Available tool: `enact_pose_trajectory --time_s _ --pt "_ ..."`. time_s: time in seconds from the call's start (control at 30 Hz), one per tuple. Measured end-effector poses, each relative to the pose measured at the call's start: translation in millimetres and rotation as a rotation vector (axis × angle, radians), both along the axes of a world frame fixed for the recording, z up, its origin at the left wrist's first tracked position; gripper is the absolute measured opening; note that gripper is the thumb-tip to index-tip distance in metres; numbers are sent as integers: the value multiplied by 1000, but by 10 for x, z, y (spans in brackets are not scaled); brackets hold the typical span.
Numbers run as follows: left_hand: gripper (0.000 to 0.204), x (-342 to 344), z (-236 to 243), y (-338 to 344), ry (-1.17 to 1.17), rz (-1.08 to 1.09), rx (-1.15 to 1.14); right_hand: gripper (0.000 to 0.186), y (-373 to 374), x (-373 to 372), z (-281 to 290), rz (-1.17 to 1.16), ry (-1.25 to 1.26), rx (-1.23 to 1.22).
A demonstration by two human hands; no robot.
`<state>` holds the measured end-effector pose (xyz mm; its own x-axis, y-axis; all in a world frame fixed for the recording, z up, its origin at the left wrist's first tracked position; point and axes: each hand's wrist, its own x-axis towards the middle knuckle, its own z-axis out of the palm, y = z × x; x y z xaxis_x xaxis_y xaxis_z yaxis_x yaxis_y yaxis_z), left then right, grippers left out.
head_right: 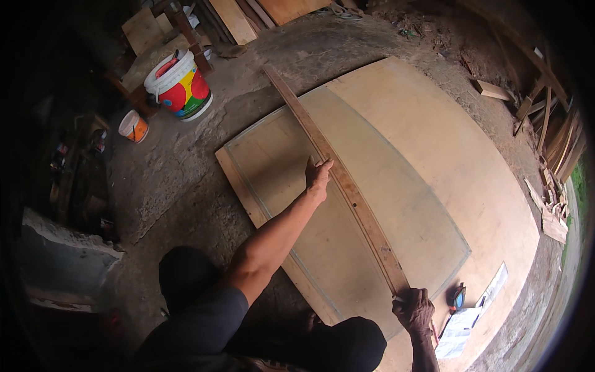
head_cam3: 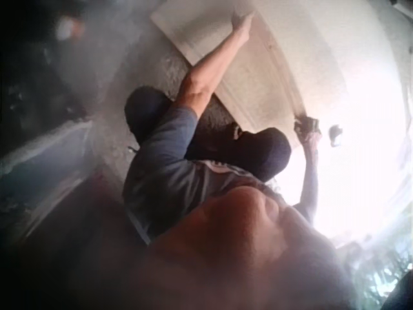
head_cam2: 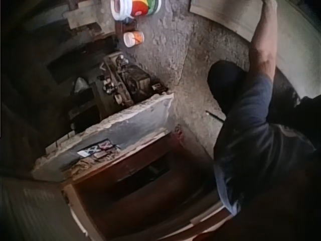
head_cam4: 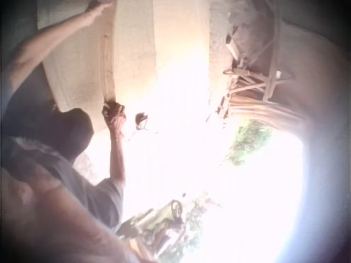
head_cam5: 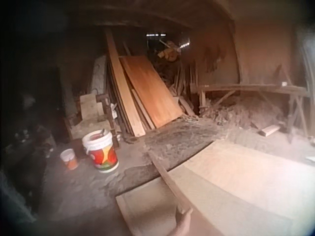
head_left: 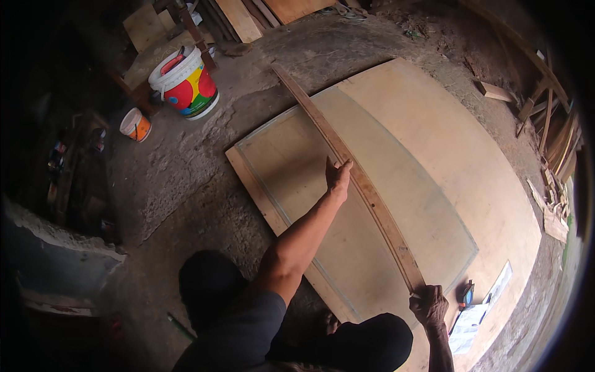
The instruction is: The person measures a large sheet of plywood using a tape measure and marks lines with a pencil. They use a straight wooden plank as a guide to draw straight lines and a glass pane to verify alignment. The person remains seated on the floor throughout the process.
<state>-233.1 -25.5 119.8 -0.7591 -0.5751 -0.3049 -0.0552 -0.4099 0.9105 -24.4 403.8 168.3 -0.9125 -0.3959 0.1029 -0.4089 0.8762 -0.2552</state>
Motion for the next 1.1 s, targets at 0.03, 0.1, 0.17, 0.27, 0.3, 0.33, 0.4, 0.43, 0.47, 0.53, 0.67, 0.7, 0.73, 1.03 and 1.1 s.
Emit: enact_pose_trajectory --time_s 0.03,0.1,0.17,0.27,0.3,0.33,0.4,0.43,0.47,0.53,0.67,0.7,0.73,1.03,1.1 --pt "102 -31 91 45 -29 -75 -87 38 63 -79 51 -2 37 -12" --pt "100 -88 249 141 -138 -258 -256 37 179 -311 105 -44 97 14" --pt "97 -36 404 -15 -230 -398 -580 38 283 -623 140 -85 107 42" --pt "95 16 741 -643 -402 -647 -1042 41 441 -1147 157 -195 79 40" --pt "94 58 878 -919 -456 -757 -1203 42 525 -1334 164 -183 107 65" --pt "93 144 1017 -1203 -497 -835 -1316 43 614 -1527 162 -166 133 90" --pt "91 420 1284 -1752 -577 -946 -1475 43 775 -1951 137 -123 233 193" --pt "88 612 1388 -1979 -627 -939 -1522 44 840 -2164 102 -155 220 219" --pt "86 812 1461 -2165 -652 -901 -1532 45 901 -2378 68 -181 207 243" --pt "86 1287 1561 -2491 -730 -830 -1456 47 1018 -2759 3 -226 119 268" --pt "79 2294 1389 -2995 -986 -618 -1130 47 1162 -3276 -136 -296 30 390" --pt "79 2519 1283 -3105 -1028 -559 -1063 49 1176 -3361 -176 -325 13 415" --pt "80 2754 1181 -3204 -1041 -497 -1002 50 1184 -3436 -218 -372 -41 463" --pt "70 4079 1126 -3541 -1172 -703 -1107 47 1278 -3793 -551 -503 -210 445" --pt "72 4077 1120 -3467 -1187 -627 -1059 45 1260 -3784 -584 -499 -197 422"
